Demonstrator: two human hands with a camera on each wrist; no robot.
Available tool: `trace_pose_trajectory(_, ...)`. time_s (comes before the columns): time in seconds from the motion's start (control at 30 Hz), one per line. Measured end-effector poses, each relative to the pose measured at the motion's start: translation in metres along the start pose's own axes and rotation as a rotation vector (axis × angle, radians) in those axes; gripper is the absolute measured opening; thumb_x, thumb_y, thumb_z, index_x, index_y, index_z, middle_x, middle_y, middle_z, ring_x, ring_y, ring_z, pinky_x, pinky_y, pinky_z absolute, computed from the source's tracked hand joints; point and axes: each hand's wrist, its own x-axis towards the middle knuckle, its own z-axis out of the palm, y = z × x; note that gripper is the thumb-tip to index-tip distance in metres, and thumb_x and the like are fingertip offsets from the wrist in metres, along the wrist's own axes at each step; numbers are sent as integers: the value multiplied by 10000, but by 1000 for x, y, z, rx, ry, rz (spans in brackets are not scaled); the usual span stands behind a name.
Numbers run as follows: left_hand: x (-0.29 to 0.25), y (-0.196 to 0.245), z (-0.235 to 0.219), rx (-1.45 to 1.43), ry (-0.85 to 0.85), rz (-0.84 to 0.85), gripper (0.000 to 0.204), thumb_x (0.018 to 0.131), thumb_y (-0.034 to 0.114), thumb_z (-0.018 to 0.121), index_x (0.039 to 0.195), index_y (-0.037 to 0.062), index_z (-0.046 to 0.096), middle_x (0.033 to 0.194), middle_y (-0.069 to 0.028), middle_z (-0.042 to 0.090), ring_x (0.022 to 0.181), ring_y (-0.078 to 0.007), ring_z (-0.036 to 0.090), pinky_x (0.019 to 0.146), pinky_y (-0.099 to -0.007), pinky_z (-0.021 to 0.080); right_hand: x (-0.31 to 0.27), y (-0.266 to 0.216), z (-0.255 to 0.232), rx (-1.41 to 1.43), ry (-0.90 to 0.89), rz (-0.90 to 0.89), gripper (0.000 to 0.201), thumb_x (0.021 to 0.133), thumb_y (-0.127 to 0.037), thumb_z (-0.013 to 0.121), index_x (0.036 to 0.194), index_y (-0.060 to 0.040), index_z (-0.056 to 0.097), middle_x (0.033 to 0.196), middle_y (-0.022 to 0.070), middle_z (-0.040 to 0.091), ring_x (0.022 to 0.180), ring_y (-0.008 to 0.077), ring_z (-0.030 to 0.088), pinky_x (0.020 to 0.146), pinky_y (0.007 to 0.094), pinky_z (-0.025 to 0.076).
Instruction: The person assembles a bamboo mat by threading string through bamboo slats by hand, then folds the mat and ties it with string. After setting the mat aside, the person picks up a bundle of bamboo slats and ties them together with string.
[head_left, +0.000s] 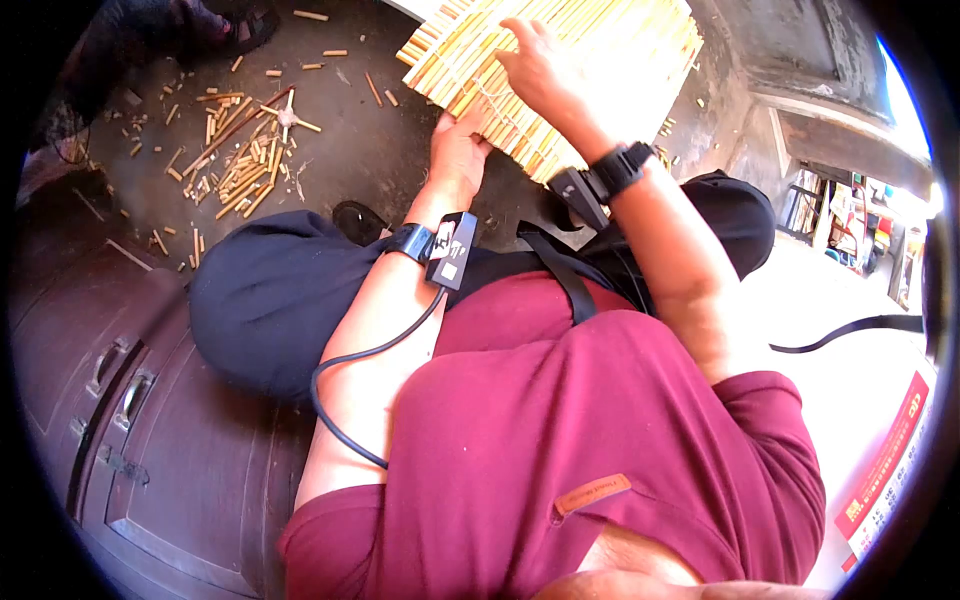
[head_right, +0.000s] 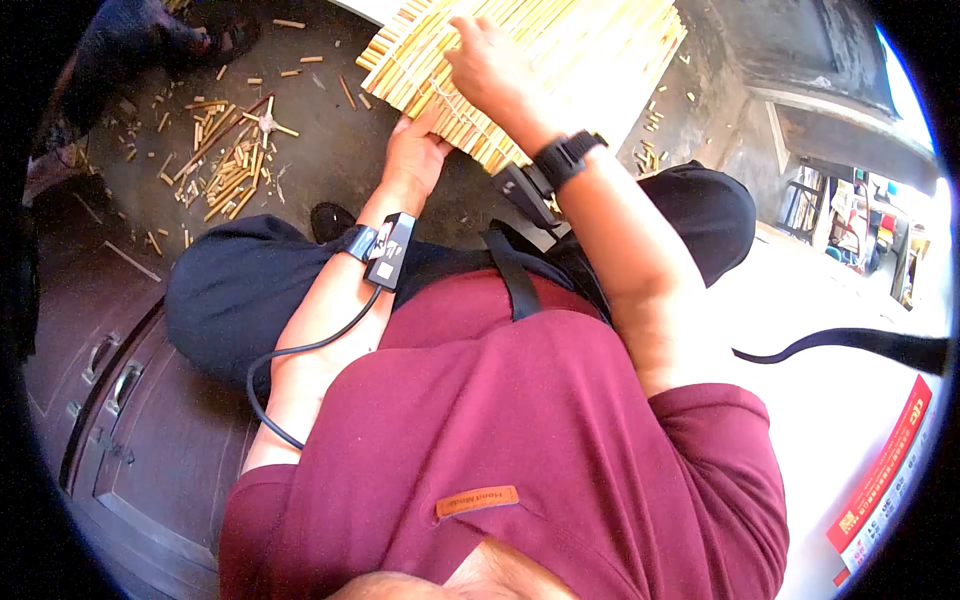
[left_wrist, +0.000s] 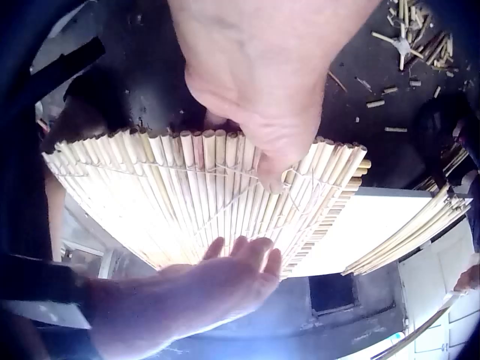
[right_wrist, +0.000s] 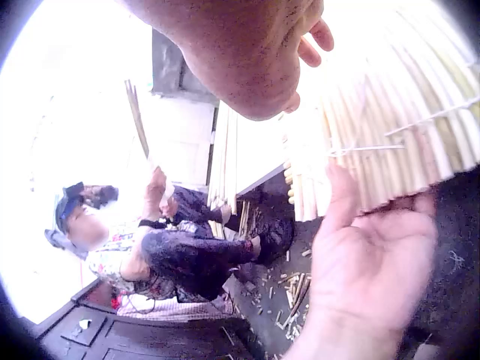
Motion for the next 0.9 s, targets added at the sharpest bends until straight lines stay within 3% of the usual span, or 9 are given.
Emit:
trace_pose_trajectory(0.03, -1, -1, 4, -59, -154, -9, 445, 918, 164, 608, 1321, 74, 442, 1199, -80, 590, 1107, -217, 563, 943, -412, 461, -13, 13, 3, 36, 41, 31, 403, 845, -223, 632, 1195, -45, 545, 1121, 254, 583, 1022, 394, 578, 862, 438, 481)
trace_pose_trajectory(0.23, -17, 8, 67, -80, -109, 169, 415, 835, 16, 679, 1227, 17, 545, 1167, -80, 615, 1037, -193, 600, 909, -336, 486, -71, 13, -22, -12, 148, 142, 499, 792, -223, 684, 1226, -22, 541, 1297, 243, 494, 1197, 411, 461, 1017, 474, 372)
trace_pose_trajectory(0.37, -67, 46, 136, 421, -252, 584, 279, 822, -34, 664, 1099, -33, 628, 1035, -84, 672, 918, -149, 626, 832, -273, 491, -77, 2, -78, 158, 370, 77, 562, 799, -203, 679, 1283, 3, 480, 1324, 244, 461, 1222, 393, 433, 1048, 447, 333)
trace_pose_trajectory(0.5, -125, 75, 187, 807, -480, 1057, 256, 830, 20, 679, 1072, -50, 632, 955, -76, 687, 861, -139, 643, 754, -253, 509, -109, -32, -143, 873, 694, 62, 678, 807, -78, 641, 1408, 6, 340, 1343, 196, 439, 1241, 275, 447, 1011, 374, 382)
trace_pose_trajectory(0.53, -135, 75, 197, 914, -476, 1309, 265, 762, 21, 688, 1025, 1, 658, 834, -132, 637, 706, -266, 612, 646, -334, 496, -119, -37, -153, 1004, 747, 66, 650, 815, -67, 635, 1396, 2, 351, 1338, 181, 440, 1221, 258, 458, 992, 364, 395)
trace_pose_trajectory(0.6, -153, 75, 213, 988, -671, 1593, 322, 682, -9, 655, 1002, 18, 677, 847, -110, 640, 731, -273, 594, 640, -359, 488, -150, -48, -170, 1227, 679, 277, 564, 833, -52, 638, 1338, -12, 391, 1279, 147, 483, 1138, 229, 504, 938, 328, 417)
trace_pose_trajectory(0.67, -168, 67, 226, 995, -801, 1751, 332, 664, -2, 641, 992, 29, 686, 854, -96, 644, 758, -263, 601, 651, -359, 488, -177, -35, -162, -297, 722, 102, 167, 893, -138, 543, 1020, -98, 643, 863, 11, 632, 770, 217, 613, 696, 364, 429)
trace_pose_trajectory(0.77, -185, 49, 229, 1097, -806, 1908, 308, 676, 42, 622, 974, 58, 699, 863, -74, 648, 784, -238, 609, 678, -346, 484, -201, -20, -154, -544, 612, 118, 168, 840, -143, 522, 972, -134, 626, 900, 22, 597, 874, 200, 594, 725, 386, 430)
trace_pose_trajectory(0.9, -185, 38, 224, 1248, -684, 1984, 281, 703, 79, 624, 974, 75, 699, 872, -62, 649, 810, -224, 612, 697, -336, 478, -194, -5, -138, -634, 759, 104, 200, 840, -138, 513, 1001, -129, 630, 913, 32, 599, 903, 199, 585, 746, 366, 436)
